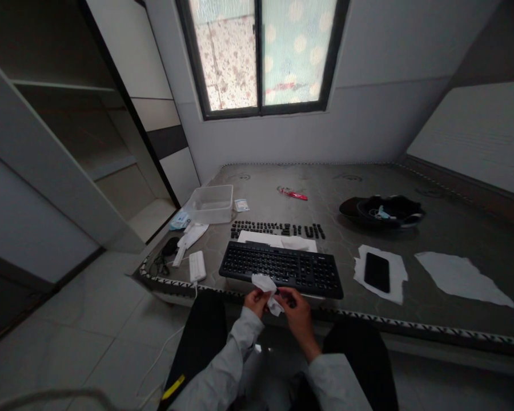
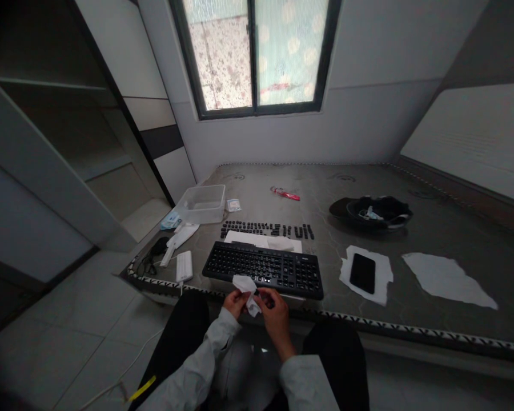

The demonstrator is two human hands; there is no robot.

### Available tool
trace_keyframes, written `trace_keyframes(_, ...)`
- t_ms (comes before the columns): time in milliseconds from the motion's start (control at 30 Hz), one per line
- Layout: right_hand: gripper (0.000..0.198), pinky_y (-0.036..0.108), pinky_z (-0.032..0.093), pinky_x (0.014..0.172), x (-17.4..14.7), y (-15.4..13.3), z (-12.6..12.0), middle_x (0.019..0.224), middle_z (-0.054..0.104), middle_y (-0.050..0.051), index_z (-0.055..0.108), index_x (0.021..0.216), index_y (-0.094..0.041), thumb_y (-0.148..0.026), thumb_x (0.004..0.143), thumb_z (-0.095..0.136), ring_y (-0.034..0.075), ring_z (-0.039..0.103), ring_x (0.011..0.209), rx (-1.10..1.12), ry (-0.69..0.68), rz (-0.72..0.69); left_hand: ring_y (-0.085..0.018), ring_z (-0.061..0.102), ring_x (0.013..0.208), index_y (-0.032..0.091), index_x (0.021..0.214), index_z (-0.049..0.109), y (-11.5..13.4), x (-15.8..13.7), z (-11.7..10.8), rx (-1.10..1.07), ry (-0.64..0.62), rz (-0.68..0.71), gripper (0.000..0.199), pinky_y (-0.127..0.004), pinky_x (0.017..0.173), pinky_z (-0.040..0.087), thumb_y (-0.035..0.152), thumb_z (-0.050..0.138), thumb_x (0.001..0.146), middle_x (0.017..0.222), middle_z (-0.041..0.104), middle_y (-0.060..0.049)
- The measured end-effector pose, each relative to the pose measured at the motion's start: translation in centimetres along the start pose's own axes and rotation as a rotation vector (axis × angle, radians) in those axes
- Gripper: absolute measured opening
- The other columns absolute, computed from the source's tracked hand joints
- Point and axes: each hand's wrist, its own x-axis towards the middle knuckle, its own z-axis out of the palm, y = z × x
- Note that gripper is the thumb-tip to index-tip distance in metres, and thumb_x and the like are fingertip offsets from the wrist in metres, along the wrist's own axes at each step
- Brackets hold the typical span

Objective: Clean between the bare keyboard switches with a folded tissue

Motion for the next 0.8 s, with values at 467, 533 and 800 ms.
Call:
trace_keyframes(467,0.030,0.033,0.048,0.071,0.3,0.5,-0.2,0.088,0.068,0.007,0.069,0.091,-0.020,-0.042,0.073,0.063,0.023,0.061,0.081,0.072,-0.116,-0.037,-0.018,0.062,0.060,0.010,0.076,0.069,0.1,-0.8,0.2,-0.023,-0.025,0.039,0.062,-0.026,0.056,0.046,0.055,0.080,0.035,0.070,0.071,-0.009)
trace_keyframes(533,0.028,0.033,0.048,0.069,0.2,0.6,-0.1,0.087,0.068,0.007,0.069,0.090,-0.020,-0.041,0.071,0.065,0.023,0.061,0.079,0.070,-0.121,-0.025,-0.020,0.063,0.063,0.010,0.078,0.069,0.1,-0.9,0.1,-0.033,-0.033,0.039,0.062,-0.028,0.059,0.048,0.055,0.079,0.037,0.073,0.072,-0.010)
trace_keyframes(800,0.030,0.031,0.047,0.066,0.0,1.3,0.2,0.080,0.068,0.005,0.066,0.088,-0.020,-0.044,0.070,0.066,0.022,0.061,0.072,0.064,-0.150,0.044,-0.021,0.064,0.066,0.010,0.074,0.071,0.1,-0.9,0.0,-0.050,-0.081,0.062,0.058,-0.029,0.065,0.048,0.055,0.080,0.037,0.072,0.073,-0.010)
